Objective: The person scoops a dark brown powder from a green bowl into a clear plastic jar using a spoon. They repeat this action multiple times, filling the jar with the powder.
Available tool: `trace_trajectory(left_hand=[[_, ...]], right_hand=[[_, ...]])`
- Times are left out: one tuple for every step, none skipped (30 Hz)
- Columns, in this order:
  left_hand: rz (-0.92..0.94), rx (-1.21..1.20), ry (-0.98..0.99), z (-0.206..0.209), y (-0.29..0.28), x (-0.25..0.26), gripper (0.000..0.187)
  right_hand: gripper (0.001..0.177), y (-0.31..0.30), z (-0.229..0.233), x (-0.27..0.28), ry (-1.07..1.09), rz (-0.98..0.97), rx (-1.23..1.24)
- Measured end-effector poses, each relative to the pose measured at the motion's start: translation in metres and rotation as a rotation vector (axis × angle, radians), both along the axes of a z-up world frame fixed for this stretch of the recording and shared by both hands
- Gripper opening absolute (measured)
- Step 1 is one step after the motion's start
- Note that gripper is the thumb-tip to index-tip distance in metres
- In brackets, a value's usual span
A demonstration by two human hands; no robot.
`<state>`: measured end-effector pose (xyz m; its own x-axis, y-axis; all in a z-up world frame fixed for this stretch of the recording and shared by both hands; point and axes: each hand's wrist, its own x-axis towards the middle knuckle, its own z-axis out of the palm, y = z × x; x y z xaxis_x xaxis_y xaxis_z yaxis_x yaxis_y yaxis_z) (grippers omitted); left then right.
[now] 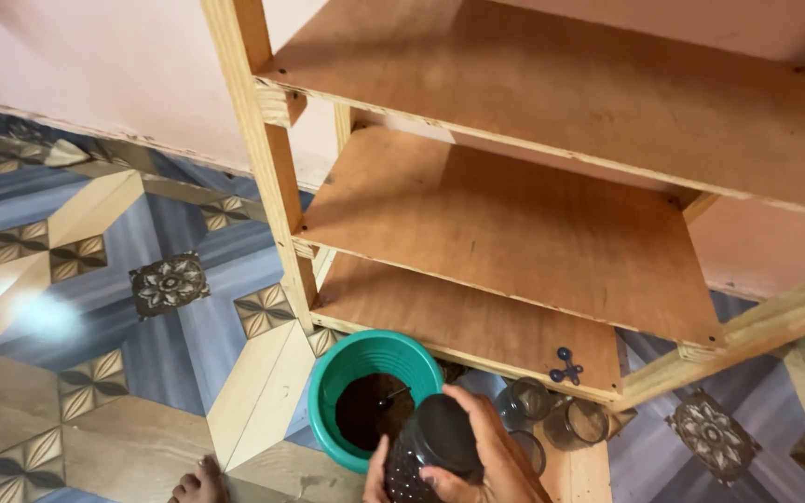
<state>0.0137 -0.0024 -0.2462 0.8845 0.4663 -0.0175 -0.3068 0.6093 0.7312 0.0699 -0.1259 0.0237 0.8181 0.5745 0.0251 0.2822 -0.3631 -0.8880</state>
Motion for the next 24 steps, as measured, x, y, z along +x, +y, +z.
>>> trace_trajectory(left_hand=[[0.037, -0.163, -0.01, 0.008, -0.001, 0.002, 0.056], [0.072, -0.324, -0.019, 0.018, 0.001, 0.004, 0.056], [0.069, -0.32, -0.035, 0.028, 0.002, 0.005, 0.057], [0.062, -0.317, -0.049, 0.038, 0.004, 0.006, 0.058], [0.055, -0.314, -0.062, 0.048, 0.007, 0.007, 0.059], [0.049, -0.314, -0.067, 0.058, 0.007, 0.003, 0.06], [0.042, -0.313, -0.072, 0.067, 0.008, -0.001, 0.061], [0.031, -0.312, -0.086, 0.077, 0.008, 0.002, 0.063], [-0.055, -0.54, -0.059, 0.085, 0.008, 0.005, 0.067], [-0.142, -0.767, -0.031, 0.093, 0.009, 0.008, 0.073], [-0.233, -0.993, -0.006, 0.098, 0.008, 0.01, 0.08], [-0.281, -0.945, -0.003, 0.102, 0.002, 0.008, 0.081], [-0.329, -0.897, 0.0, 0.103, -0.005, 0.005, 0.083], [-0.374, -0.849, -0.006, 0.103, -0.01, 0.006, 0.085], [-0.443, -0.784, 0.055, 0.101, -0.011, 0.007, 0.083], [-0.508, -0.713, 0.113, 0.097, -0.008, 0.011, 0.081], [-0.569, -0.642, 0.172, 0.09, -0.005, 0.014, 0.079], [-0.581, -0.639, 0.253, 0.081, -0.002, 0.019, 0.075], [-0.591, -0.635, 0.334, 0.071, 0.0, 0.025, 0.072], [-0.603, -0.635, 0.418, 0.059, 0.0, 0.028, 0.069], [-0.579, -0.638, 0.436, 0.047, 0.0, 0.028, 0.065], [-0.561, -0.642, 0.451, 0.035, -0.001, 0.031, 0.062], [-0.542, -0.646, 0.465, 0.025, -0.003, 0.034, 0.059], [-0.458, -0.665, 0.436, 0.015, -0.006, 0.037, 0.058]], right_hand=[[0.096, 0.002, -0.002, 0.0, 0.053, -0.01, 0.059], [0.098, 0.005, -0.004, 0.0, 0.065, 0.0, 0.121], [0.1, 0.009, -0.005, 0.0, 0.077, 0.011, 0.182], [0.102, 0.013, -0.004, 0.0, 0.092, 0.019, 0.244], [0.109, 0.016, 0.0, 0.0, 0.044, 0.039, 0.231], [0.117, 0.019, 0.005, -0.001, 0.004, 0.057, 0.216], [0.125, 0.022, 0.014, -0.002, -0.036, 0.076, 0.2], [0.125, 0.024, 0.026, 0.001, -0.02, 0.079, 0.171], [0.126, 0.027, 0.041, 0.003, -0.003, 0.082, 0.142], [0.127, 0.03, 0.057, 0.005, 0.014, 0.087, 0.112], [0.135, 0.032, 0.074, 0.008, 0.219, 0.068, 0.205], [0.144, 0.035, 0.092, 0.012, 0.427, 0.047, 0.297], [0.131, 0.039, 0.11, 0.019, 0.113, 0.017, 0.33], [0.119, 0.043, 0.13, 0.03, -0.208, -0.008, 0.355], [0.117, 0.042, 0.149, 0.039, -0.464, -0.083, 0.264], [0.115, 0.045, 0.168, 0.051, -0.722, -0.154, 0.174], [0.111, 0.05, 0.184, 0.068, -0.756, -0.138, 0.245], [0.107, 0.056, 0.197, 0.082, -0.783, -0.123, 0.32], [0.098, 0.062, 0.206, 0.095, -0.789, -0.093, 0.375], [0.093, 0.068, 0.212, 0.108, -0.807, -0.083, 0.403], [0.088, 0.073, 0.217, 0.123, -0.825, -0.073, 0.431], [0.085, 0.081, 0.221, 0.137, -0.863, -0.085, 0.432], [0.083, 0.09, 0.221, 0.147, -0.869, -0.09, 0.456], [0.081, 0.096, 0.221, 0.158, -0.876, -0.097, 0.477]])
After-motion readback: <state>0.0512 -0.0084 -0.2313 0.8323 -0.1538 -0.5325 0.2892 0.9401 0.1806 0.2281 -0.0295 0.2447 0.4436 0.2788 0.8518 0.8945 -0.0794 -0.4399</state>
